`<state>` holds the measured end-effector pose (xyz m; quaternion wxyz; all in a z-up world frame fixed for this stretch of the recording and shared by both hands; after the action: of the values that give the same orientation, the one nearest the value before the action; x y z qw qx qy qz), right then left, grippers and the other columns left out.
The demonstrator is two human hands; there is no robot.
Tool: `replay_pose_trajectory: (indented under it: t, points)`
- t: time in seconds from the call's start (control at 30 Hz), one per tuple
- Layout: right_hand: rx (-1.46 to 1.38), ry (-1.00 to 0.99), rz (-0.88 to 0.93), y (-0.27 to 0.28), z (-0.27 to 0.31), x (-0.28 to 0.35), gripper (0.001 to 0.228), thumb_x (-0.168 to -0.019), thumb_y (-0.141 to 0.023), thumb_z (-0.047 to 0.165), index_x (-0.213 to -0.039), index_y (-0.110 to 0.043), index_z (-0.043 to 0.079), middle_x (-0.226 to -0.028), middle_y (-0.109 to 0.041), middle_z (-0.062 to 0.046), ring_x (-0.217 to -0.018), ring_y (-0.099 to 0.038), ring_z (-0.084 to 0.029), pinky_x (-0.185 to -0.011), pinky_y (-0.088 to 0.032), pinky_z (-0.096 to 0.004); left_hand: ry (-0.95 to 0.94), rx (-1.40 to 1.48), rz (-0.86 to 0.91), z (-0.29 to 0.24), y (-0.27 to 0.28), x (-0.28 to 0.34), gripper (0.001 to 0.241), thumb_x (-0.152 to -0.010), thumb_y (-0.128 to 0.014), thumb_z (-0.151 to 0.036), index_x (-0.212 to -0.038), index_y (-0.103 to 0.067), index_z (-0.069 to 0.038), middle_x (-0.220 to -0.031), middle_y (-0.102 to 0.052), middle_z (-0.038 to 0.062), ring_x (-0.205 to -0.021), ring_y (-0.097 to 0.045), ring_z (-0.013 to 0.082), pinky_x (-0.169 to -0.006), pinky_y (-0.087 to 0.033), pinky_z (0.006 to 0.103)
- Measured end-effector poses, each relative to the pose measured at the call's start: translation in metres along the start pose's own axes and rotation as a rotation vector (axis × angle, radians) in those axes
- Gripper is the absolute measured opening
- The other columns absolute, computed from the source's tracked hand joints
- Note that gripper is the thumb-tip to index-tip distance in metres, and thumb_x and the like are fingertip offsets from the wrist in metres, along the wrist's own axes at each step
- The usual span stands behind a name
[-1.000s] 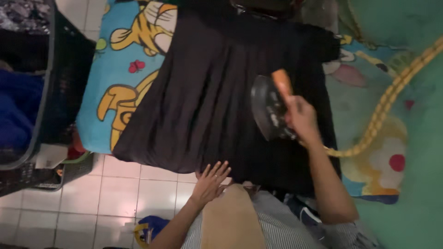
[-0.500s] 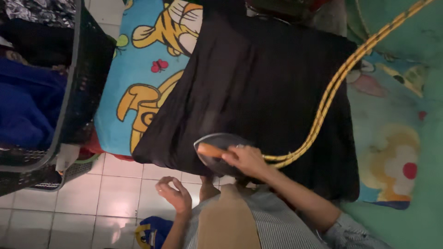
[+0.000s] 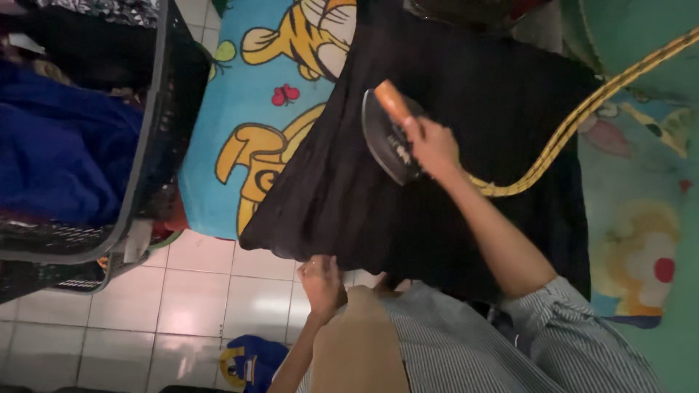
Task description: The person irons a black dress laid out on a bed. They use an electric iron to smooth the fabric, repeatedly adjusting the dress with their hands to ensure even coverage.
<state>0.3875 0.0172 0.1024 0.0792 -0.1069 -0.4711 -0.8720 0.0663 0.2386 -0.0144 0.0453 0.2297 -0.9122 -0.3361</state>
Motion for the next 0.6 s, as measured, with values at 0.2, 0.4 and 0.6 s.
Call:
replay_pose_trajectory:
  t: [0.2, 0.4, 0.6]
  points:
    - [0.040, 0.166, 0.251, -0.092, 0.024, 0.102, 0.050, -0.098, -0.048, 0.057, -0.095, -0.072, 0.013, -0.079, -0.076, -0.012, -0.077, -0.075, -0.034, -0.072, -0.056, -0.048, 0.137, 0.095, 0.132, 0.037, 0.009, 0.016, 0.010, -0.088, -0.073, -0.013, -0.088, -0.069, -0.004, -0.072, -0.069, 0.010, -0.069, -0.064, 0.0265, -0.081, -0.046, 0.0430]
    - [0.139, 0.328, 0.419, -0.153, 0.043, 0.209, 0.051, -0.096, -0.054, 0.057, -0.111, -0.072, 0.012, -0.086, -0.075, -0.015, -0.076, -0.074, -0.034, -0.069, -0.056, -0.046, 0.415, 0.226, -0.214, 0.120, 0.066, 0.019, 0.013, -0.100, -0.064, -0.011, -0.097, -0.067, 0.001, -0.081, -0.070, 0.010, -0.072, -0.064, 0.0174, -0.066, -0.050, 0.0349]
    - [0.067, 0.045, 0.278, -0.118, -0.027, 0.216, 0.050, -0.095, -0.056, 0.053, -0.115, -0.071, 0.009, -0.086, -0.075, -0.017, -0.077, -0.074, -0.035, -0.071, -0.057, -0.046, 0.382, 0.175, -0.435, 0.157, 0.125, -0.018, 0.021, -0.108, -0.064, -0.012, -0.098, -0.059, 0.005, -0.088, -0.063, 0.010, -0.080, -0.060, 0.0167, -0.066, -0.049, 0.0317]
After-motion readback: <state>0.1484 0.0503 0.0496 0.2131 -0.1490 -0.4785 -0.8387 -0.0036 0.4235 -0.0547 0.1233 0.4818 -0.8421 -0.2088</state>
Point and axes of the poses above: each hand's wrist, its own x-axis away from the middle knuckle, its own y-axis out of the back of the hand, z = x × y, the point moved 10 cm from there along -x, towards the middle knuckle
